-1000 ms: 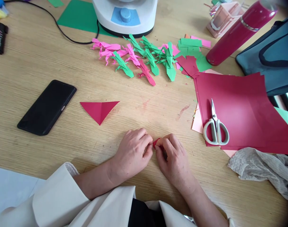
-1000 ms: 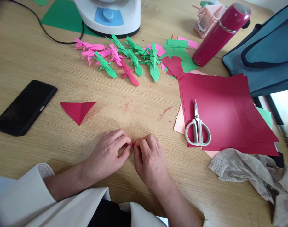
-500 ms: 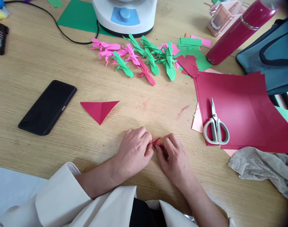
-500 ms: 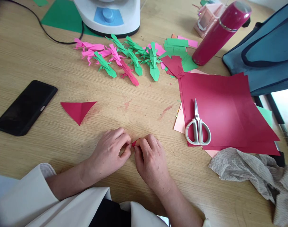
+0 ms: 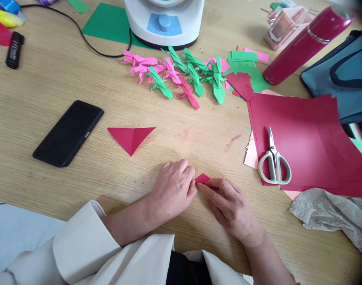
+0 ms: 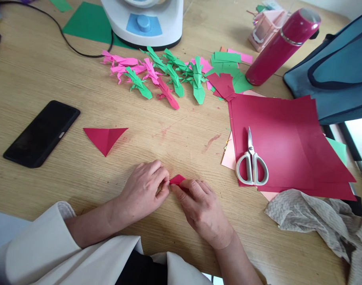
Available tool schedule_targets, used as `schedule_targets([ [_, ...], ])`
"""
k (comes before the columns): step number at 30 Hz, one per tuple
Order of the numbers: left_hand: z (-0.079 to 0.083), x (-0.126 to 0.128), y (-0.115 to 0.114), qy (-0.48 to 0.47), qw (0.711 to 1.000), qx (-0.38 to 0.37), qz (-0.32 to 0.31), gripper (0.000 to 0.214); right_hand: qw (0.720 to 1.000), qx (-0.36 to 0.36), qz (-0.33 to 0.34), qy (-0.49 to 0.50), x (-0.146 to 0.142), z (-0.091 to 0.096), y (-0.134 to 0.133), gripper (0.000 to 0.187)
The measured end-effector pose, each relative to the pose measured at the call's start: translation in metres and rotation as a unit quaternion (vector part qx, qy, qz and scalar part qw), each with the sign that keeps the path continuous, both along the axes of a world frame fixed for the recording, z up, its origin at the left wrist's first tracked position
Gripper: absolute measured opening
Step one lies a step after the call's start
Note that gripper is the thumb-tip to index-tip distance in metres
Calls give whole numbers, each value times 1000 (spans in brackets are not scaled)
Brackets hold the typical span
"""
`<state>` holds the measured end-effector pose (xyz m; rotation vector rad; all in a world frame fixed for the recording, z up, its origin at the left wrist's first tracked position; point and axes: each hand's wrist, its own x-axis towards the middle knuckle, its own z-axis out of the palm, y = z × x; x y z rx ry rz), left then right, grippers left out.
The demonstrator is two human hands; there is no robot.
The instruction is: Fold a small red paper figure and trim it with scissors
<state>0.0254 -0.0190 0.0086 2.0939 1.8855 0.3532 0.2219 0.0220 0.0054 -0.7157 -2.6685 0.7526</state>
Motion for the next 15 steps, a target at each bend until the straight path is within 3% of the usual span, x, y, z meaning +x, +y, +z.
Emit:
schedule_targets([
  [15,0,2,2,34,999,-4,3,8,1000,14,-7,0,0,-3,-2,45],
])
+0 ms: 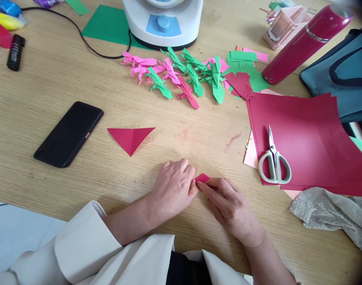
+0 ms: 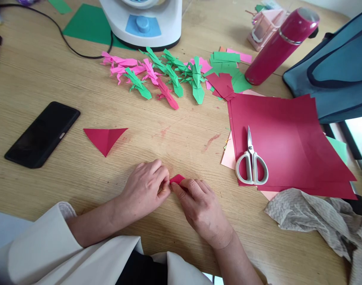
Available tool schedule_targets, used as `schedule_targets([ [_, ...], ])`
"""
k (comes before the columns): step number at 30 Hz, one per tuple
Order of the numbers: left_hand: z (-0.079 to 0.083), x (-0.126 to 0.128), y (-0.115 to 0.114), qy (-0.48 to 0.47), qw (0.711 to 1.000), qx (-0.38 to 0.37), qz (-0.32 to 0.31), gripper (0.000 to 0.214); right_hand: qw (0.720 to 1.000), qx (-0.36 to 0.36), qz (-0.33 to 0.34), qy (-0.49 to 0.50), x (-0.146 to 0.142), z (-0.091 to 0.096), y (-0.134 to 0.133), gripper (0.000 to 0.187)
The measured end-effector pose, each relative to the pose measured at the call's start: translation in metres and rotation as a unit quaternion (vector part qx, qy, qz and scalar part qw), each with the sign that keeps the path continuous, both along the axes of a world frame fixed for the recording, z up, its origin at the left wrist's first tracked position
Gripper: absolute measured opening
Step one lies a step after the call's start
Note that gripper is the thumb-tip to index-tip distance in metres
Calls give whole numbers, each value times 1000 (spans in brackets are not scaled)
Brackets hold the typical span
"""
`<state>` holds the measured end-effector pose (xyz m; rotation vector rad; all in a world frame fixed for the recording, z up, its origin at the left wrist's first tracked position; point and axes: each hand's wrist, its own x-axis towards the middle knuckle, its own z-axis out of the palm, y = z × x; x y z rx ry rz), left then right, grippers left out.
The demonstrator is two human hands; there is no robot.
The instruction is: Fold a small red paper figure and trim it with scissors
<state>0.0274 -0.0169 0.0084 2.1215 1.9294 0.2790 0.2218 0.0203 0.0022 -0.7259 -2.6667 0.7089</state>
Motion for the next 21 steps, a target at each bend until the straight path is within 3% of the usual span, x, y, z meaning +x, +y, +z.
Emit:
schedule_targets([
  [17,0,-1,1,16,1000,4,-14,6,1000,6,-15,-24,-7,7,-7,38],
  [21,-2,-6,-1,-20,999,15,-26,4,999,-12,-23,-32,-8,6,-9,39],
])
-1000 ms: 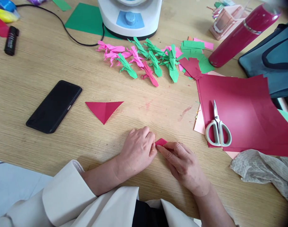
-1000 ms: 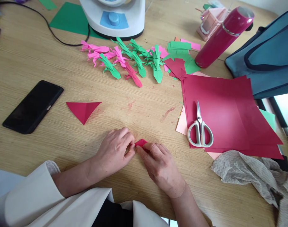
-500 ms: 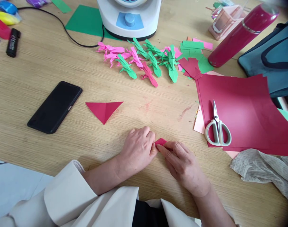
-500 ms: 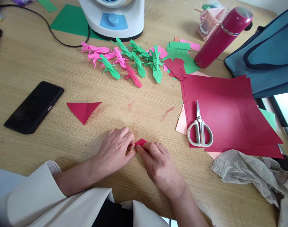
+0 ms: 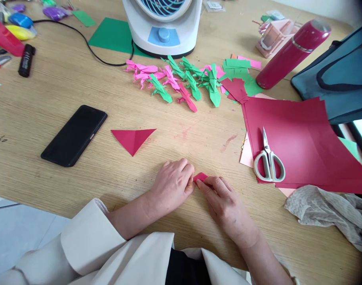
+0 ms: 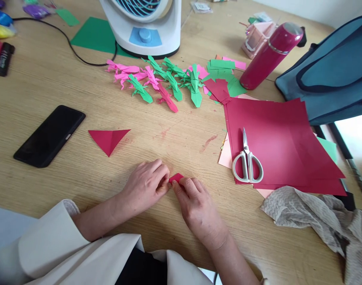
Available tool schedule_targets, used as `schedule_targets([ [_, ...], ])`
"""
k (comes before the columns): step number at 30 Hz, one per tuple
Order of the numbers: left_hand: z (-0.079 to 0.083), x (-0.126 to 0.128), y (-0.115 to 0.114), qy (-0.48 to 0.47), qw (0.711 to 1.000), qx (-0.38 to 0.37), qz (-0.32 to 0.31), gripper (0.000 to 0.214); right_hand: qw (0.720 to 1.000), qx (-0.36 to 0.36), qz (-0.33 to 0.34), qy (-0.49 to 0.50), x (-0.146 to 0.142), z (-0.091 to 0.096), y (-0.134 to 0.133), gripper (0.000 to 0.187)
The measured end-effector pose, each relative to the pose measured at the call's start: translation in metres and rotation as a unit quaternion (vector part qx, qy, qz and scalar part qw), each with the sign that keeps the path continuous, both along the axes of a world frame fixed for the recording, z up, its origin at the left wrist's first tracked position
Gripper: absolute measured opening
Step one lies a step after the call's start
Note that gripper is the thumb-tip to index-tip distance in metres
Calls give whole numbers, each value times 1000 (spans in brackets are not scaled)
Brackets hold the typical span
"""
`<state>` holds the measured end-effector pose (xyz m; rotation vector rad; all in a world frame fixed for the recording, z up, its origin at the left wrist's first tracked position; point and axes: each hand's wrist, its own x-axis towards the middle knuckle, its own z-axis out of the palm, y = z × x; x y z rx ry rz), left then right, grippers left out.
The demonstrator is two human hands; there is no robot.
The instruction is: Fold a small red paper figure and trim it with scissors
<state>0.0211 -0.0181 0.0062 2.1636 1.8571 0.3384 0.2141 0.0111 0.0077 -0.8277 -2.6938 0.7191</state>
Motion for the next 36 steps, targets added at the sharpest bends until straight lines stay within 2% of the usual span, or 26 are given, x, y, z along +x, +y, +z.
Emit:
schedule_targets([
  [5,-1,-11,-7,-77,995,53,-46,17,1000,-16,-1,26,-2,0,2,40],
  [12,-2,-12,-15,-32,991,92,-92,20,999,-3,-4,40,-3,-1,2,38],
  [18,-5,-11,-16,-26,991,95,-94,21,1000,13,-18,21,0,-1,-1,27],
  [28,-3,-8,-12,-27,994,80,-73,14,990,1,-100,102,0,-6,6,28],
  [36,-4,-6,-12,-23,993,89,-75,16,988,-6,-106,113,-2,-7,7,28],
])
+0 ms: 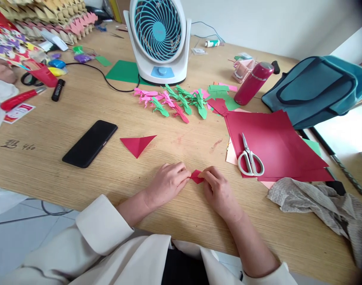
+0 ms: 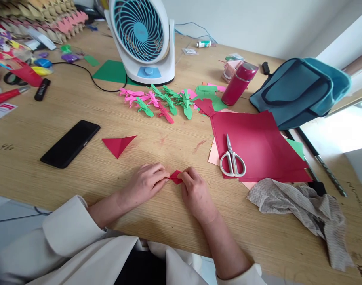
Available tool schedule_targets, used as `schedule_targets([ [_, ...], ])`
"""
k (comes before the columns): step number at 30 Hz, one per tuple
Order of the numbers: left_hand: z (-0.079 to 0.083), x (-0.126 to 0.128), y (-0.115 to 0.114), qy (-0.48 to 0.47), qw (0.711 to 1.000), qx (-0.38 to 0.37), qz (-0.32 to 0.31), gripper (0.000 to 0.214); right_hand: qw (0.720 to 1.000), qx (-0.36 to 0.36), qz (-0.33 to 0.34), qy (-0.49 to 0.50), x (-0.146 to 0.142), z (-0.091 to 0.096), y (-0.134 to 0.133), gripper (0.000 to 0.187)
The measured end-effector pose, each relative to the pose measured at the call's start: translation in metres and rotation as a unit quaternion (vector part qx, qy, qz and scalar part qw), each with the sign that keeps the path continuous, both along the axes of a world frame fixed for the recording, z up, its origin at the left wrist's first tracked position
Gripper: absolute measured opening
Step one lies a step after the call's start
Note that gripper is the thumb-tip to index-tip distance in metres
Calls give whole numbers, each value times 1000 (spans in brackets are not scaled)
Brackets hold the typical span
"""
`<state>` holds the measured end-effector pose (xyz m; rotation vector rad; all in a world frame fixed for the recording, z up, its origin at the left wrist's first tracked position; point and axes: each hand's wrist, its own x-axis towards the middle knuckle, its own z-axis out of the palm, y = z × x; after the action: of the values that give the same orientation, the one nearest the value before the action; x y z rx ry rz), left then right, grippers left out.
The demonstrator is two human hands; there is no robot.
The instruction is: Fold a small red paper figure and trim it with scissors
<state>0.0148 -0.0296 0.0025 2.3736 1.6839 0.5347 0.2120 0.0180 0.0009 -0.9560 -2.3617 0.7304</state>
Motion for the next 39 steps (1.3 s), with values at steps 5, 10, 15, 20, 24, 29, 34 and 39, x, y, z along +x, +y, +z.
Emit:
schedule_targets([
  [5,0,3,3,9,1000,1,-1,13,1000,-3,-2,12,0,-1,1,28],
  [10,1,7,6,22,1000,-4,8,17,1000,-9,-10,12,0,-4,2,24],
  [15,2,10,10,47,999,-15,8,13,1000,-17,-9,7,-1,-4,1,19],
  [20,2,9,15,105,994,-7,-31,13,999,-2,-32,22,-2,-3,2,16],
  [24,0,4,18,136,986,46,-83,13,997,-17,-59,53,1,-3,7,29],
  [29,10,-2,23,106,983,85,-122,12,988,-142,-22,50,4,0,8,10],
  [34,24,5,25,-158,986,-2,-49,6,955,-253,-45,151,2,-4,8,19],
  [39,18,23,26,-393,912,-92,72,5,893,-324,-60,307,-4,-5,7,28],
])
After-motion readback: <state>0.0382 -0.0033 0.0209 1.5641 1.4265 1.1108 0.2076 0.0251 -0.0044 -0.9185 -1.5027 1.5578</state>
